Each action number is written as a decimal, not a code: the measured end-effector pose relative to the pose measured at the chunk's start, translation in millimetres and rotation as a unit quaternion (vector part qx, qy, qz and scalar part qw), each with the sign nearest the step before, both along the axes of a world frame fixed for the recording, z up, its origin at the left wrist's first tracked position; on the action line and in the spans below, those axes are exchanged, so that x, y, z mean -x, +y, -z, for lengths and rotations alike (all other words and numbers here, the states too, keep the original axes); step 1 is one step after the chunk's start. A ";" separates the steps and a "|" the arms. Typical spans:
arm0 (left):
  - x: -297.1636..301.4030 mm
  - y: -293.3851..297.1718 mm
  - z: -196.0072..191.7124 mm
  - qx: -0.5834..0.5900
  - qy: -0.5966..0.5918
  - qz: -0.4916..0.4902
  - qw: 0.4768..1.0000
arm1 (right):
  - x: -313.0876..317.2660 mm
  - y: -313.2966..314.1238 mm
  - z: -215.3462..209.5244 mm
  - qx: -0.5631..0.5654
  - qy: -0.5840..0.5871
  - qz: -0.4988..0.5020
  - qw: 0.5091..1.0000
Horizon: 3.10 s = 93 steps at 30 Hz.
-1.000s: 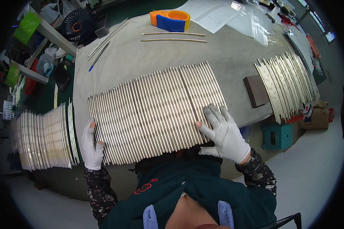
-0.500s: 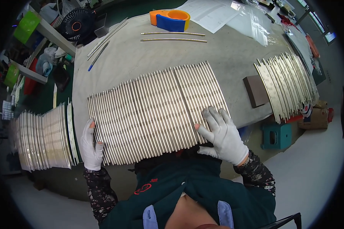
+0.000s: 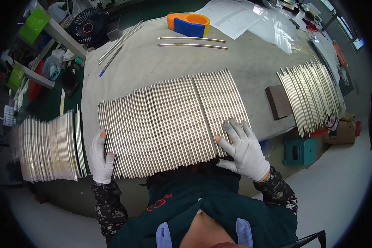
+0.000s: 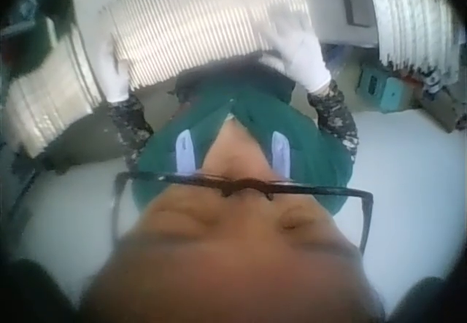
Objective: The worker sands the ends of metallic straws with a sanding block and then packages them into a plastic bag.
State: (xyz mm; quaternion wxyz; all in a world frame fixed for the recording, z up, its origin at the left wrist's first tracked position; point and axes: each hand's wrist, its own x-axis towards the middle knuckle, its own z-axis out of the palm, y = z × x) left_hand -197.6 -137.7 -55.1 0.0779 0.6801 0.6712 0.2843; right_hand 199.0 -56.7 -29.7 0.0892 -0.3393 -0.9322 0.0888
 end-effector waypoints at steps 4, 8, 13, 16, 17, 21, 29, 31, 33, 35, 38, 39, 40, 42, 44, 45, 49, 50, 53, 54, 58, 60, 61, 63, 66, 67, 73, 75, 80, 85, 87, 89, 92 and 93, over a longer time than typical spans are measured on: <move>1.6 -1.0 0.4 0.003 0.011 -0.005 1.000 | 1.2 0.2 -2.2 -0.004 -0.006 -0.007 1.000; -1.2 -0.2 -1.7 0.003 0.003 -0.005 1.000 | 4.1 -0.6 -4.0 0.002 -0.009 0.002 1.000; -0.5 -0.1 -2.1 0.003 0.001 -0.006 1.000 | 6.9 -3.5 -2.3 0.003 0.012 0.011 1.000; -0.4 -0.1 -2.1 0.006 0.004 -0.006 1.000 | 12.6 -4.1 -6.5 -0.019 0.003 0.003 1.000; -1.2 0.5 -3.3 0.006 0.002 -0.005 1.000 | 13.6 -4.2 -6.5 -0.020 0.003 0.003 1.000; -1.1 0.0 -3.2 0.003 -0.008 0.004 1.000 | 14.6 -4.9 -3.1 -0.020 0.015 0.007 1.000; -0.8 -0.9 -0.8 0.004 0.005 0.003 1.000 | 4.8 -3.2 -5.8 -0.018 0.018 0.024 0.999; 0.7 -2.3 -1.9 0.009 0.014 -0.004 1.000 | -4.2 0.2 -2.8 -0.040 0.011 0.064 0.997; 0.7 -1.0 -2.7 0.007 0.018 -0.003 1.000 | -11.6 4.9 1.5 -0.058 -0.015 0.113 0.992; -0.4 2.0 -2.4 0.010 0.017 -0.004 1.000 | -11.5 6.9 7.5 -0.048 0.000 0.109 0.993; 0.3 1.7 -4.3 0.005 0.020 0.000 1.000 | -2.8 3.0 -1.0 -0.032 0.002 0.091 0.995; 1.4 -2.1 -3.4 0.000 0.019 -0.004 1.000 | 0.3 1.4 -8.5 0.005 -0.003 0.053 0.999; 1.4 -0.3 -3.8 0.002 0.032 -0.009 0.999 | 0.4 5.1 -15.4 0.033 -0.010 0.018 0.999; 1.7 -1.4 -1.1 0.013 0.031 0.001 0.999 | -6.8 11.0 -21.8 0.048 0.001 -0.044 0.998; -0.7 -1.5 2.0 0.038 0.050 -0.015 0.998 | -15.3 31.8 -32.8 -0.019 0.008 -0.011 1.000; -3.1 -1.4 1.7 0.050 0.055 -0.027 0.997 | -18.5 47.0 -37.2 -0.056 -0.010 0.013 0.998; -3.3 -13.3 -6.7 0.062 0.034 -0.064 0.995 | -34.3 123.7 -52.8 -0.210 -0.040 0.116 0.970; -3.3 -11.3 -4.1 0.066 0.026 -0.070 0.995 | -44.3 145.1 -52.8 -0.203 -0.072 0.157 0.964; -3.4 -11.7 -3.8 0.069 0.031 -0.079 0.994 | -74.1 211.9 -34.2 -0.143 -0.173 0.298 0.928; -3.4 -10.0 -4.5 0.077 0.024 -0.081 0.993 | -83.0 227.4 -29.4 -0.169 -0.193 0.326 0.910; -0.1 -9.6 1.2 0.070 0.012 -0.081 0.994 | -89.2 281.1 -10.9 -0.152 -0.221 0.391 0.880; -2.8 -9.9 -3.7 0.085 0.014 -0.093 0.992 | -83.8 301.6 -1.8 -0.152 -0.224 0.404 0.873; -4.3 -9.3 -5.9 0.101 0.014 -0.096 0.990 | -82.5 311.4 2.9 -0.149 -0.230 0.413 0.869; -3.7 -11.4 0.8 0.081 -0.015 -0.096 0.992 | -82.6 324.9 12.1 -0.146 -0.234 0.418 0.865; -3.5 -12.9 -2.0 0.073 -0.015 -0.091 0.993 | -87.7 331.5 21.8 -0.246 -0.351 0.341 0.836; -4.1 -12.7 -4.2 0.086 0.013 -0.088 0.992 | -88.6 332.5 22.4 -0.251 -0.350 0.330 0.840; -1.4 -9.2 -1.4 0.075 0.044 -0.072 0.994 | -85.7 314.3 -1.9 -0.207 -0.280 0.352 0.869; -1.7 -9.0 -2.5 0.075 0.053 -0.073 0.993 | -82.9 310.6 -5.9 -0.204 -0.198 0.374 0.883; -4.0 1.1 -3.6 0.063 0.045 -0.056 0.995 | -85.9 325.8 17.8 -0.211 -0.300 0.346 0.864; -11.3 -0.6 -10.2 0.058 0.021 -0.075 0.995 | -86.1 326.7 22.9 -0.275 -0.334 0.284 0.855; -11.1 -1.7 -10.9 0.060 0.024 -0.072 0.995 | -89.8 320.8 21.6 -0.265 -0.333 0.284 0.859; -9.9 -0.9 -12.1 0.054 0.031 -0.058 0.996 | -97.4 314.7 12.1 -0.260 -0.335 0.289 0.858; -7.2 -3.1 -9.7 0.044 0.040 -0.051 0.997 | -110.2 305.7 -9.0 -0.259 -0.331 0.308 0.854; -6.5 -2.6 -9.8 0.038 0.048 -0.043 0.997 | -120.0 305.4 -12.9 -0.267 -0.314 0.311 0.857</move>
